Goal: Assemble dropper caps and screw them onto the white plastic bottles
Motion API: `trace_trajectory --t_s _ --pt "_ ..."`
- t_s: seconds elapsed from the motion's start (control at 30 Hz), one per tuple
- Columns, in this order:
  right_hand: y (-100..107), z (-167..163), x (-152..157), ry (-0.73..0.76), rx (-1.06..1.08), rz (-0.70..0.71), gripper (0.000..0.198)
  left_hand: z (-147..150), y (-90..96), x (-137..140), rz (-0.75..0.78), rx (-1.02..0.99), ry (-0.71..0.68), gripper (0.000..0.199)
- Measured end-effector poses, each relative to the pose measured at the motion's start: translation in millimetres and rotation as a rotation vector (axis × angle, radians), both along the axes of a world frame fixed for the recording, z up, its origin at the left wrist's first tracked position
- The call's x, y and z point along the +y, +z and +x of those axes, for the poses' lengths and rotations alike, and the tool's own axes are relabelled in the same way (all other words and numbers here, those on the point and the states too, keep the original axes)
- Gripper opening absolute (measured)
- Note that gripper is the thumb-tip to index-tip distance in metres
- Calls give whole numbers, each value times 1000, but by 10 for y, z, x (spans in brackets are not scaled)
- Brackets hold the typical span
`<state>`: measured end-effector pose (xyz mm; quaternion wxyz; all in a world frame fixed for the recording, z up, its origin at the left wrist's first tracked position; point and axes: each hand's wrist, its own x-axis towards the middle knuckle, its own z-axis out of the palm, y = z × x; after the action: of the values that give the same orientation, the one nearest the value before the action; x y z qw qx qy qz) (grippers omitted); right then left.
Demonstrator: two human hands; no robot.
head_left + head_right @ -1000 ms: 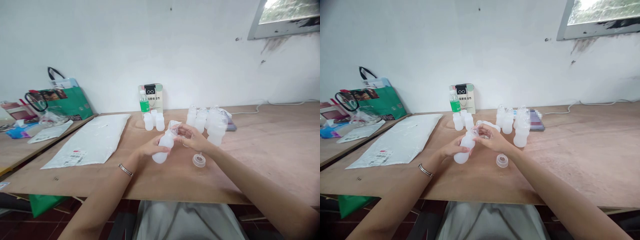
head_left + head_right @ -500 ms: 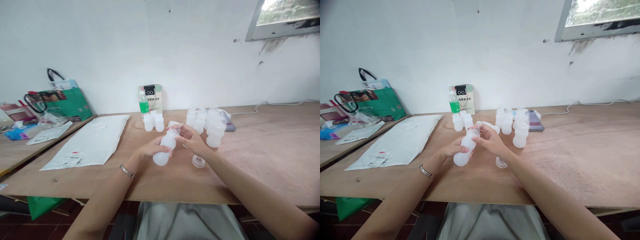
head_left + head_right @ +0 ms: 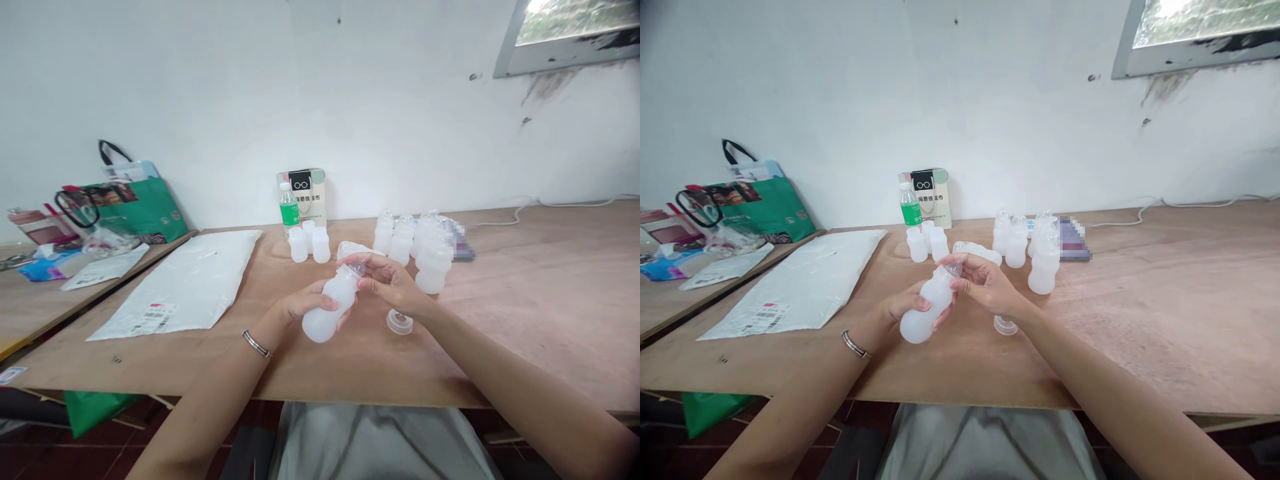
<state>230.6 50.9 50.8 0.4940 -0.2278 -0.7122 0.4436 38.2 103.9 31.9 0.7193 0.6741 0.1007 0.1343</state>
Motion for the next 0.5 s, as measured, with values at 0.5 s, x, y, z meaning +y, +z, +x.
trace_trajectory --t_s 0.5 --pt "-129 3 119 -137 75 -107 33 95 -13 -17 167 41 154 43"
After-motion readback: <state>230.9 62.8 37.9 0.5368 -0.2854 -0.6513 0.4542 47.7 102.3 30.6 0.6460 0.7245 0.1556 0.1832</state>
